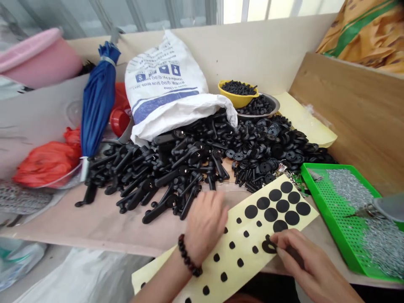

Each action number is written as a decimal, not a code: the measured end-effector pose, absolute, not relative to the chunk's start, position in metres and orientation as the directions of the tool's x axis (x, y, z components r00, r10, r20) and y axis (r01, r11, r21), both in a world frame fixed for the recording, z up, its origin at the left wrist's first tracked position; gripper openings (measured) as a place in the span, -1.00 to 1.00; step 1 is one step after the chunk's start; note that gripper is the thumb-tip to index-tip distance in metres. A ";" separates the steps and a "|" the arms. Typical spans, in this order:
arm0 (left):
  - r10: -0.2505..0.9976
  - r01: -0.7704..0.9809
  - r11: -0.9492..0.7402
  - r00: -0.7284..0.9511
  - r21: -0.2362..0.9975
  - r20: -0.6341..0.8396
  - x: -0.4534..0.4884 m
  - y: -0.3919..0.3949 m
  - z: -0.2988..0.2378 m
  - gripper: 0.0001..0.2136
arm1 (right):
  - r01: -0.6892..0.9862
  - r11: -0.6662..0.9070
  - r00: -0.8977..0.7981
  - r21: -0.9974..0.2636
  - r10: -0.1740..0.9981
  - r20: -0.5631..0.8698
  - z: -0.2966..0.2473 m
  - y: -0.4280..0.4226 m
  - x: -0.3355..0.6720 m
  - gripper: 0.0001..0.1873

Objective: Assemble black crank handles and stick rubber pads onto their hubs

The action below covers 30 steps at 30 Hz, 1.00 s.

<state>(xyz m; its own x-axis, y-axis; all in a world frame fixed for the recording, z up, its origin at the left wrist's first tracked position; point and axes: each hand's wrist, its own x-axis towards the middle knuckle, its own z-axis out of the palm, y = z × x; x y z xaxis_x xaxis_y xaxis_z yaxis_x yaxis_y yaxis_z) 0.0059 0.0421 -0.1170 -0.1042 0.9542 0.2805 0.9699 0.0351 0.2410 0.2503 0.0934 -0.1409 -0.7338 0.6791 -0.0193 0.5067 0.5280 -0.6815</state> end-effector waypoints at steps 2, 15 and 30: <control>0.950 0.981 0.168 -0.188 0.097 0.251 -0.006 0.056 -0.117 -0.62 | 0.506 0.499 -0.746 -0.703 0.662 -0.067 -0.140 0.097 0.252 -0.85; 0.944 0.318 0.249 -0.292 0.915 -0.155 -0.015 0.057 -0.106 -0.62 | 0.203 -0.029 -0.516 -0.979 0.846 -0.133 -0.125 0.101 0.238 -0.72; 0.904 -0.149 0.426 0.102 0.892 -0.415 0.032 0.048 -0.126 -0.63 | -0.055 -0.326 -0.524 -0.944 0.814 -0.250 -0.133 0.100 0.214 -0.74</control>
<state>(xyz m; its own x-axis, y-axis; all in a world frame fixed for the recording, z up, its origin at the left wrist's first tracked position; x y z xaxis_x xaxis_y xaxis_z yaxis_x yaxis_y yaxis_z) 0.0324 0.0478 -0.1259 0.1023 0.9041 -0.4149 -0.1486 0.4263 0.8923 0.2140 0.0998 -0.1332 -0.5238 0.8142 -0.2504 -0.0550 -0.3257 -0.9439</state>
